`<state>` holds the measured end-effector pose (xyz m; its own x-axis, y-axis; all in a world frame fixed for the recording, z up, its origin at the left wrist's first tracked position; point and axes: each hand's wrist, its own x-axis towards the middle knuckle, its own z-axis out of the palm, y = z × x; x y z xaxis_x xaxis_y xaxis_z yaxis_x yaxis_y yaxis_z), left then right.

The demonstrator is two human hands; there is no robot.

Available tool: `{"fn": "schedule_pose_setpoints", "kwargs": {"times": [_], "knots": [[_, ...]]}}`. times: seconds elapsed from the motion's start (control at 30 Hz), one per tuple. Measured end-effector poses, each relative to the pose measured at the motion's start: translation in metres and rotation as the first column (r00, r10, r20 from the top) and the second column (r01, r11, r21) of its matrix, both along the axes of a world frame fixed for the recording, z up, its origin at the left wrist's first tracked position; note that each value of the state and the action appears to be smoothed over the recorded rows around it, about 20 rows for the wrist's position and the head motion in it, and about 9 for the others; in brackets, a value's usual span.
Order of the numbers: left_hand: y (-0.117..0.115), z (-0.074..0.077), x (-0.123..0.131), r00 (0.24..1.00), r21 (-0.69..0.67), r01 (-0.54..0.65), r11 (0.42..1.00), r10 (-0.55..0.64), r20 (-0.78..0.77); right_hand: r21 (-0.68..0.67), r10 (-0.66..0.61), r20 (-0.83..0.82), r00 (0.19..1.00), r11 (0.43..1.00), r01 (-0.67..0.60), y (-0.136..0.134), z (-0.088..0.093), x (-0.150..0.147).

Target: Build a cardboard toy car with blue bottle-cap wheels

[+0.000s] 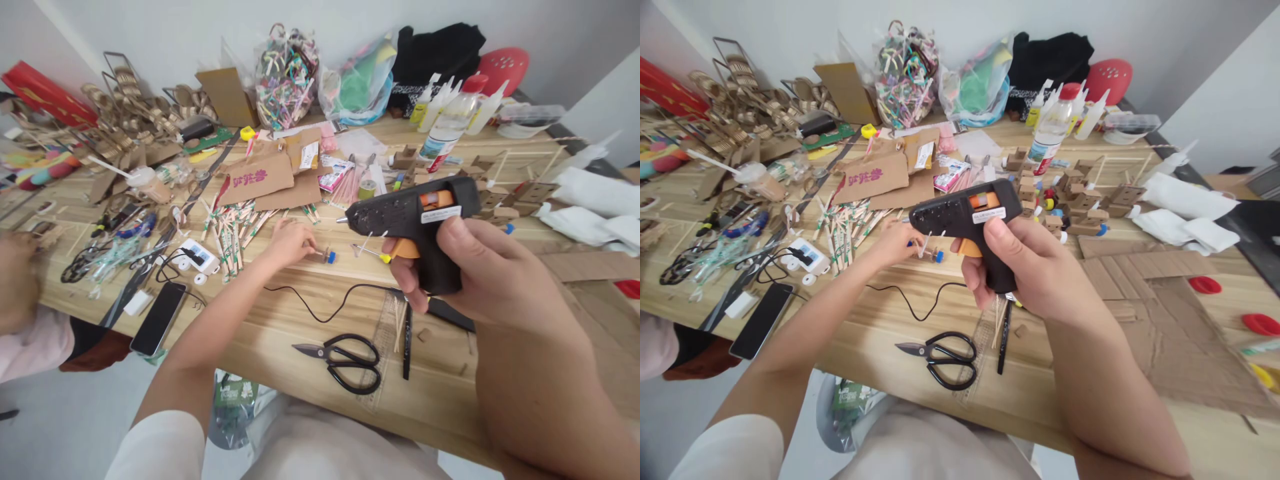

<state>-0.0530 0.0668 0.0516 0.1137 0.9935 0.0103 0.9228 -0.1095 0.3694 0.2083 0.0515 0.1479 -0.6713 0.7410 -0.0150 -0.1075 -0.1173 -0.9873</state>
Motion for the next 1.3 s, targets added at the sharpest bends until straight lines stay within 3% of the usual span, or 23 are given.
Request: {"fn": "schedule_pose_setpoints", "kwargs": {"times": [0.07,0.2,0.3,0.4,0.5,0.6,0.7,0.87,0.97,1.03,1.13,1.2,1.3], "knots": [[-0.009,0.002,-0.010,0.997,0.093,-0.067,0.993,0.063,0.047,0.016,0.004,0.035,0.999,1.000,-0.004,0.003,-0.001,-0.003],[-0.040,0.004,-0.036,0.961,0.304,-0.220,0.927,0.152,0.231,0.071,0.011,0.064,0.998,0.997,-0.016,0.011,-0.011,-0.014],[-0.073,0.001,-0.039,0.893,0.327,-0.297,0.897,0.140,0.427,-0.013,0.042,0.029,0.999,0.999,-0.042,0.014,-0.025,-0.030],[-0.107,-0.010,-0.014,0.770,0.227,-0.383,0.895,0.174,0.614,-0.156,0.051,-0.048,0.998,0.986,-0.058,0.008,-0.047,-0.050],[-0.132,-0.024,0.025,0.644,0.118,-0.336,0.934,0.137,0.752,-0.270,0.007,-0.081,0.997,0.962,-0.028,-0.007,-0.074,-0.072],[-0.143,-0.033,0.053,0.539,0.073,-0.267,0.961,0.086,0.838,-0.342,0.001,-0.041,0.999,0.939,-0.015,-0.024,-0.097,-0.087],[-0.142,-0.036,0.061,0.508,0.002,-0.265,0.964,0.137,0.851,-0.345,-0.015,-0.002,1.000,0.938,0.014,-0.034,-0.110,-0.093],[-0.136,-0.036,0.059,0.485,-0.161,-0.306,0.938,0.299,0.822,-0.283,-0.018,0.072,0.997,0.958,0.037,-0.043,-0.117,-0.097],[-0.141,-0.032,0.048,0.418,-0.235,-0.319,0.918,0.359,0.834,-0.081,0.077,0.113,0.991,0.994,-0.068,-0.041,-0.116,-0.095],[-0.148,-0.028,0.030,0.396,-0.259,-0.338,0.905,0.386,0.833,0.113,0.174,0.228,0.958,0.973,-0.203,-0.034,-0.111,-0.090],[-0.158,-0.022,-0.008,0.478,-0.305,-0.363,0.880,0.457,0.750,0.329,0.152,0.456,0.877,0.887,-0.325,-0.012,-0.100,-0.074],[-0.162,-0.020,-0.031,0.600,-0.339,-0.339,0.878,0.479,0.641,0.468,-0.014,0.506,0.863,0.844,-0.261,0.007,-0.095,-0.062],[-0.160,-0.020,-0.052,0.760,-0.383,-0.288,0.877,0.453,0.466,0.623,-0.233,0.455,0.860,0.773,-0.120,0.033,-0.097,-0.048]]}}
